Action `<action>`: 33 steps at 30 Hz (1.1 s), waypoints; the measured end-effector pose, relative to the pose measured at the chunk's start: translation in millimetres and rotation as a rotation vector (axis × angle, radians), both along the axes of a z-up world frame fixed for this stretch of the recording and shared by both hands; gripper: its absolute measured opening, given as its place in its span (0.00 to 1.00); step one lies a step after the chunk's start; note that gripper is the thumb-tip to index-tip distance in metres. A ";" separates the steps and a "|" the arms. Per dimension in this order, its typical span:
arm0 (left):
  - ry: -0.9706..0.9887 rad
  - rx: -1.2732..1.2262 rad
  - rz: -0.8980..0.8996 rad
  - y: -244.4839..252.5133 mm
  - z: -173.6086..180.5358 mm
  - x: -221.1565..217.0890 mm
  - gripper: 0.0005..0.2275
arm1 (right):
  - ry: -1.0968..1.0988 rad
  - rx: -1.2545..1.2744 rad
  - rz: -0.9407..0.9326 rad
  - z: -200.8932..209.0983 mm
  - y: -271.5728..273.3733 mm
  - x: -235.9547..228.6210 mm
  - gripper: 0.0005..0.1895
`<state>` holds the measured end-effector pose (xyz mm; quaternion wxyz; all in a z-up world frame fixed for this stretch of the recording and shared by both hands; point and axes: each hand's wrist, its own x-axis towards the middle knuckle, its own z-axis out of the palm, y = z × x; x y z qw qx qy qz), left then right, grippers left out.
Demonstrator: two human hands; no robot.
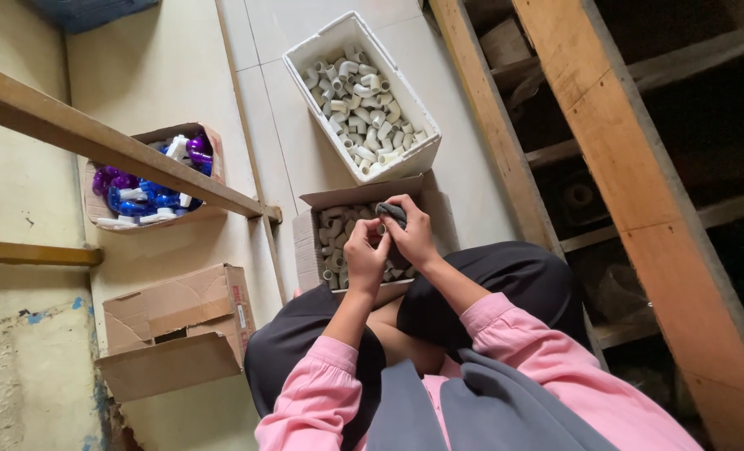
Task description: The person sits on the floor and wipes small white plastic pipe fittings with a dark cloth. They pick up each fitting from a cardboard box, wipe it, and place it into a white plastic crate.
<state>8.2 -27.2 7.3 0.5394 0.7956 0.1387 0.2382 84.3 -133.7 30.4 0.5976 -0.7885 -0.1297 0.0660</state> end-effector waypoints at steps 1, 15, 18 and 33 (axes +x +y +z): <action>0.001 -0.001 0.000 -0.9 1.8 -0.8 0.10 | 0.001 -0.001 0.000 -5.2 -1.4 1.6 0.12; 0.271 -0.984 -0.167 21.5 -37.7 4.0 0.15 | 0.114 0.148 0.048 24.7 -8.0 -9.0 0.15; 0.336 -1.120 -0.284 31.1 -58.6 5.0 0.13 | 0.096 0.179 0.076 25.2 -5.5 -10.0 0.16; 0.045 -0.514 0.039 11.4 -37.3 -1.0 0.06 | -0.335 0.068 0.229 19.3 3.5 -13.8 0.12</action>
